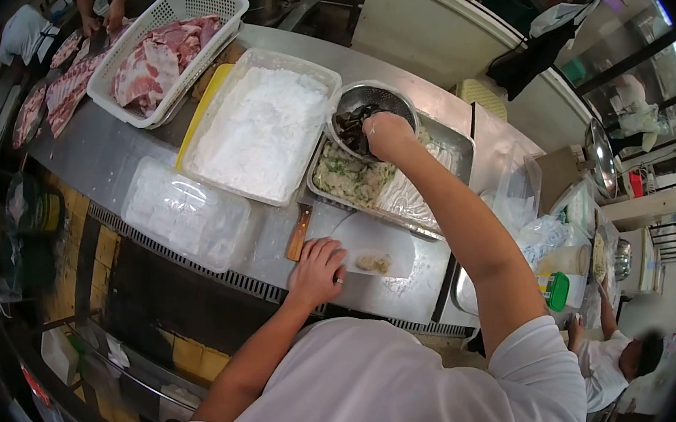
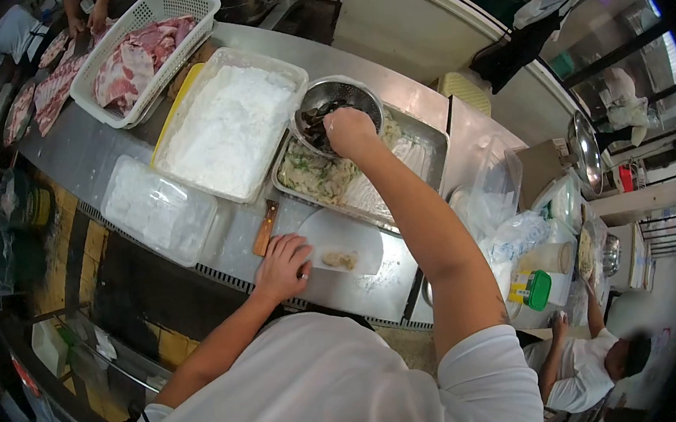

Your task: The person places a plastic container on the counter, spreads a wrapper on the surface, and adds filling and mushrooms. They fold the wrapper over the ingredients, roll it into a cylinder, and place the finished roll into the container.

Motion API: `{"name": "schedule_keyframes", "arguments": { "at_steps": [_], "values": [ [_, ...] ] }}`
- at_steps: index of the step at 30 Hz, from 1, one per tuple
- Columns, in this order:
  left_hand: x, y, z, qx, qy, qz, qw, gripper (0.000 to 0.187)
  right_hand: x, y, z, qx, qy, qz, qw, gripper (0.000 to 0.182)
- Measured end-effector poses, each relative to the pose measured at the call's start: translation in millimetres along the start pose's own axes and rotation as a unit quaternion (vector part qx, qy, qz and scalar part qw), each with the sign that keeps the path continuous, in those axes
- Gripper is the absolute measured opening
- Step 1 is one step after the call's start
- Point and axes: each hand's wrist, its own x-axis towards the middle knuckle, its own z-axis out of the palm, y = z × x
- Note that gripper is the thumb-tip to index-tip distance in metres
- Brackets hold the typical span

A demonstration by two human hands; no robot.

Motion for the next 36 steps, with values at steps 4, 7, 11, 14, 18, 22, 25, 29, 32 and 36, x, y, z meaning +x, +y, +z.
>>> {"name": "schedule_keyframes", "arguments": {
  "at_steps": [4,7,11,14,18,22,25,29,32,36],
  "values": [
    [0,1,0,0.001,0.002,0.001,1.000,0.039,-9,11,7,0.053,0.170,-0.034,0.983,0.020],
    [0,2,0,0.009,-0.004,-0.001,1.000,0.037,-23,21,4,0.192,0.262,0.000,0.946,0.022],
    [1,2,1,0.017,-0.013,-0.005,1.000,0.035,-30,37,0,0.378,0.248,0.098,0.887,0.025],
    [2,2,0,0.010,-0.020,-0.007,1.000,0.033,-32,44,-6,0.467,0.242,0.143,0.838,0.024],
    [0,2,0,0.012,-0.015,-0.001,1.000,0.034,-47,49,-8,0.534,0.247,0.172,0.790,0.021],
    [-1,0,2,0.016,-0.013,0.002,1.000,0.034,-112,23,9,0.532,0.218,0.172,0.800,0.020],
    [0,2,1,0.014,-0.013,-0.001,1.000,0.034,-174,-5,77,0.461,0.189,0.119,0.859,0.021],
    [0,3,0,0.015,-0.014,0.001,1.000,0.033,-231,-47,134,0.466,0.075,0.135,0.871,0.018],
    [1,3,1,0.014,-0.019,0.000,1.000,0.032,-249,-58,153,0.276,0.107,0.074,0.952,0.015],
    [0,4,0,0.019,-0.020,0.002,1.000,0.032,-249,-64,148,0.282,0.134,0.050,0.949,0.011]
  ]
}}
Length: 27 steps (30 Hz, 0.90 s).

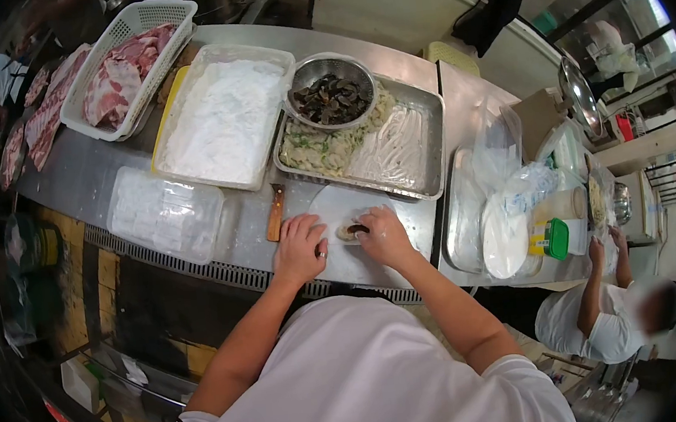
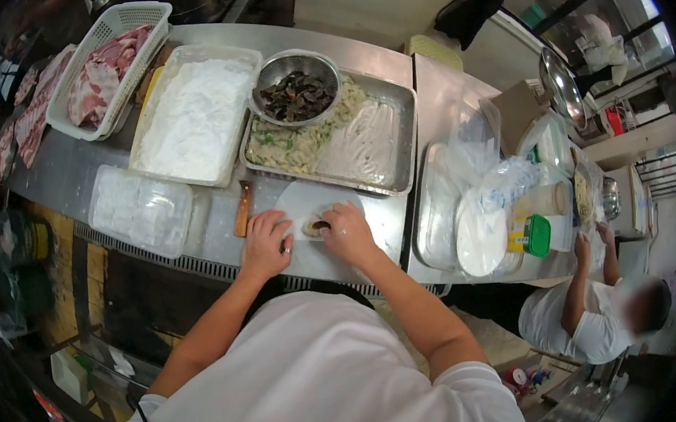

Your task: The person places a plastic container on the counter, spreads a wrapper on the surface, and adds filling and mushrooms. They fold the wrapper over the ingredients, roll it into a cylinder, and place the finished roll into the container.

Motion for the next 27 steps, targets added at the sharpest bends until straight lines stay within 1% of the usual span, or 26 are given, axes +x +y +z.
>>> {"name": "schedule_keyframes", "arguments": {
  "at_steps": [2,5,8,11,14,16,17,19,20,22,23,25,27],
  "values": [
    [0,0,1,0.003,0.000,0.000,1.000,0.032,3,-5,-4,0.012,-0.027,-0.021,0.999,0.010],
    [0,0,0,0.010,0.003,0.003,1.000,0.032,2,16,20,-0.036,-0.042,-0.089,0.995,0.009],
    [1,2,0,0.010,0.001,0.002,1.000,0.032,-4,16,23,-0.027,-0.004,-0.107,0.994,0.005],
    [1,2,-2,0.013,0.002,0.001,1.000,0.031,-12,4,13,0.003,0.056,-0.035,0.998,0.006],
    [0,3,1,0.012,0.002,0.006,1.000,0.032,-19,16,16,-0.023,0.019,-0.026,0.999,0.009],
    [-1,0,1,0.012,-0.001,0.012,1.000,0.035,-21,18,18,-0.004,0.025,-0.010,1.000,0.011],
    [-1,-2,2,-0.014,0.009,-0.016,1.000,0.037,-20,19,18,0.006,0.030,-0.002,1.000,0.012],
    [-2,-2,7,-0.071,0.028,-0.072,0.994,0.040,-26,21,6,0.016,0.103,0.057,0.993,0.012],
    [2,-2,11,-0.052,0.050,-0.095,0.993,0.042,-27,24,-1,0.021,0.139,0.084,0.986,0.013],
    [12,4,14,-0.014,0.091,-0.143,0.985,0.046,-27,39,-7,0.065,0.118,0.214,0.967,0.019],
    [17,5,15,0.006,0.050,-0.165,0.985,0.046,-29,44,-7,0.088,0.106,0.278,0.951,0.022],
    [31,7,14,0.047,-0.028,-0.208,0.977,0.046,-28,40,-2,0.080,0.093,0.312,0.942,0.024],
    [39,7,8,0.036,-0.089,-0.217,0.971,0.039,-28,42,2,0.087,0.082,0.324,0.938,0.026]
  ]
}}
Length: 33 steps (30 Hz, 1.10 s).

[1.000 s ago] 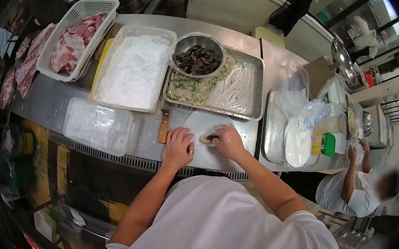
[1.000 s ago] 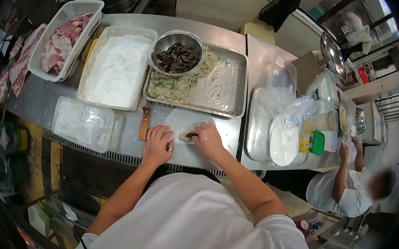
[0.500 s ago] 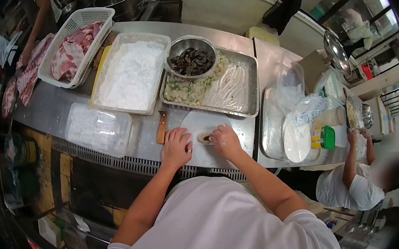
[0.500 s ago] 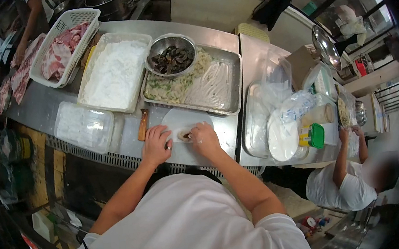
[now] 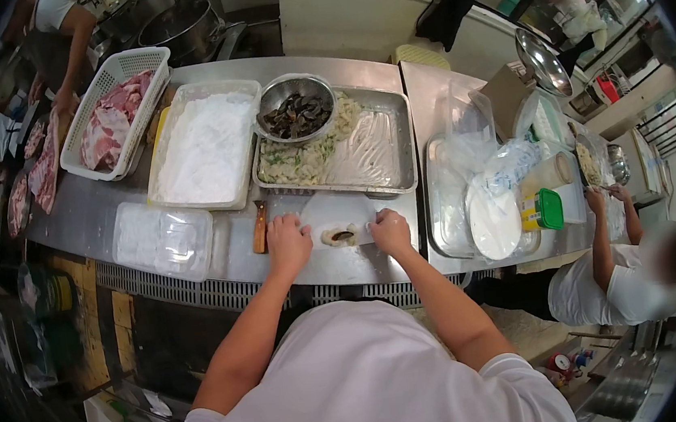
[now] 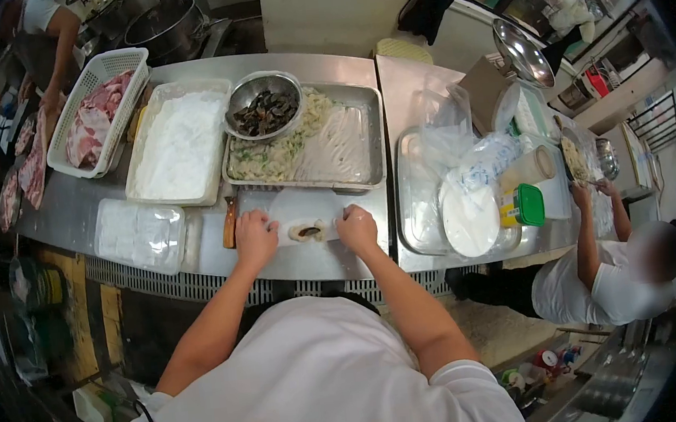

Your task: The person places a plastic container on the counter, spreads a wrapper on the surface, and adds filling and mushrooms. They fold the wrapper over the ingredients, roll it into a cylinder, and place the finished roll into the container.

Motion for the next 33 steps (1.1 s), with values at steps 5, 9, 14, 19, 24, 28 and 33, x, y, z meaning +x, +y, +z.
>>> {"name": "schedule_keyframes", "arguments": {
  "at_steps": [5,9,14,19,24,28,33],
  "values": [
    [-2,-10,1,-0.054,-0.006,-0.043,0.998,0.021,-5,27,28,0.234,-0.036,0.084,0.968,0.028],
    [-11,5,-11,-0.057,-0.040,-0.112,0.991,0.019,-28,16,11,0.261,-0.063,0.127,0.955,0.024],
    [-23,-7,-7,-0.121,-0.126,-0.129,0.976,0.030,-39,18,2,0.231,-0.155,0.172,0.945,0.017],
    [-47,-10,2,-0.299,-0.142,-0.210,0.920,0.029,-47,15,18,0.221,-0.074,0.136,0.963,0.017],
    [-57,14,3,-0.311,-0.060,-0.103,0.943,0.020,-66,1,30,0.302,-0.004,0.065,0.951,0.010],
    [-46,37,1,-0.171,0.057,0.167,0.969,0.012,-75,-9,35,0.260,0.026,-0.021,0.965,0.010],
    [-31,37,21,-0.095,-0.037,0.274,0.956,0.019,-79,-8,36,0.171,0.070,-0.167,0.968,0.013]
  ]
}}
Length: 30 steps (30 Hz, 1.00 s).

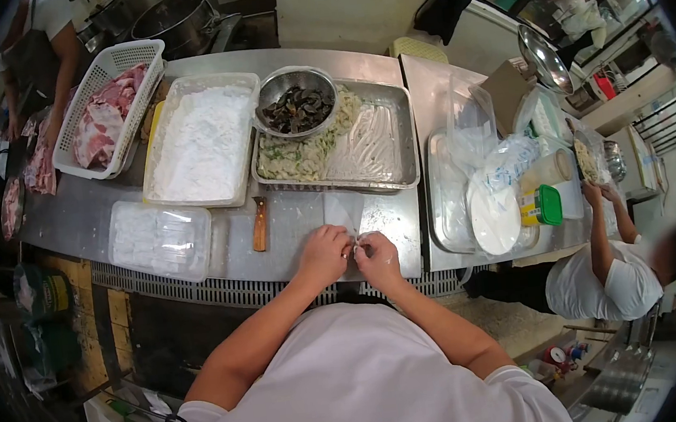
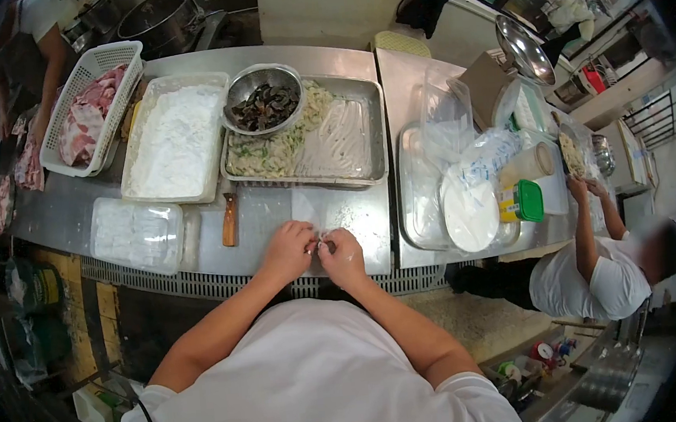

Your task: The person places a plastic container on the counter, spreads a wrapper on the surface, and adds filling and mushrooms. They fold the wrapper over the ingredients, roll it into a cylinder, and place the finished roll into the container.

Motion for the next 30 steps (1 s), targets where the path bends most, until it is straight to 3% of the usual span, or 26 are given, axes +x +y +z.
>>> {"name": "schedule_keyframes", "arguments": {
  "at_steps": [2,5,7,10,19,23,26,29,30],
  "values": [
    [-3,-7,2,0.000,-0.044,0.010,0.999,0.025,5,0,-1,-0.021,0.022,-0.113,0.993,0.018],
    [-13,-8,-6,-0.055,-0.060,-0.012,0.997,0.038,15,-6,-9,-0.053,-0.059,-0.165,0.983,0.018],
    [-20,-10,-8,-0.124,-0.031,-0.062,0.990,0.048,17,-7,-10,-0.066,-0.112,-0.169,0.977,0.015],
    [-22,-17,-6,-0.154,-0.002,-0.067,0.986,0.059,20,-6,-10,-0.066,-0.162,-0.167,0.970,0.013],
    [-20,-19,-10,-0.212,-0.010,-0.090,0.973,0.062,20,-6,-8,-0.064,-0.218,-0.138,0.964,0.012],
    [-20,-23,-18,-0.087,-0.059,-0.042,0.994,0.071,17,-4,-6,-0.073,-0.221,-0.141,0.962,0.013],
    [-16,-20,-38,-0.015,-0.141,-0.011,0.990,0.079,17,0,-11,-0.102,-0.261,-0.155,0.947,0.025],
    [-20,-21,-51,0.015,-0.175,0.039,0.984,0.087,5,-8,-21,-0.071,-0.142,-0.195,0.968,0.048],
    [-23,-17,-57,0.018,-0.178,0.056,0.982,0.089,2,-13,-28,-0.099,-0.167,-0.184,0.964,0.056]
  ]
}}
